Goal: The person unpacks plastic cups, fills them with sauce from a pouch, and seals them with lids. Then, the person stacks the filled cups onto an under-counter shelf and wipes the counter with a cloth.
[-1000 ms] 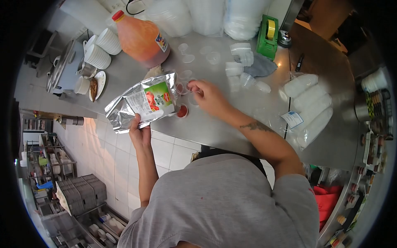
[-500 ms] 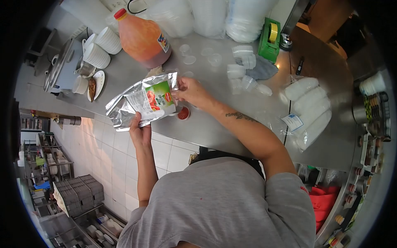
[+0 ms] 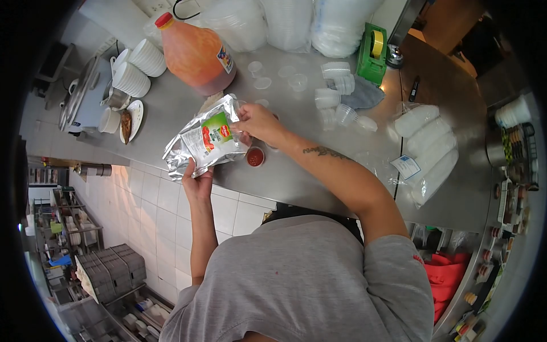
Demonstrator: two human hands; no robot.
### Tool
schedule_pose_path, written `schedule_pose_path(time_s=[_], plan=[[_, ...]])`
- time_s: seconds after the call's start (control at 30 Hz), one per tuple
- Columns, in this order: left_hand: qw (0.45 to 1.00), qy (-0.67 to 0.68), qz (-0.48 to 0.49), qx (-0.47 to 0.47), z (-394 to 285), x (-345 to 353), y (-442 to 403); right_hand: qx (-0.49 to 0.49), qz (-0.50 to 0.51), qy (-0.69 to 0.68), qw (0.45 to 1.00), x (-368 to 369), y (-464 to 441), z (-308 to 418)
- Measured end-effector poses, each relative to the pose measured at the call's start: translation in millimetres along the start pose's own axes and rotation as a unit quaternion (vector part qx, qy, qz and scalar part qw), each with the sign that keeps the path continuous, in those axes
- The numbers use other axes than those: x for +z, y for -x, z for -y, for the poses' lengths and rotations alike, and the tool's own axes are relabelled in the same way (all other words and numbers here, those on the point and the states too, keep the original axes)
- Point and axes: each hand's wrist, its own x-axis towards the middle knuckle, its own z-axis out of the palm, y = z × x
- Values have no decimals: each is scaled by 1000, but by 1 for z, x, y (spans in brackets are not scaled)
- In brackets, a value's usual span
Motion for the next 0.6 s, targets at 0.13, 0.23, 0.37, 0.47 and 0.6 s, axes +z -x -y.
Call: schedule_pose_path(time_s=[0.13,0.23,0.37,0.47,0.6], plan=[[1000,-23,0,1,-2,0,-2,12,10,-16,1000,1,-1,6],[1000,-25,-6,-13,-4,11,-3,13,-12,-18,1000,0,-2,13],[998,-46,12,-31,-1,36,2,12,-60,-10,998,-11,4,27],[998,-55,-5,-41,14,62,5,-3,-72,-12,997,-32,11,30],[992,-88,72,-53,30,61,-11,-8,-82,-14,997,-56,20,22]])
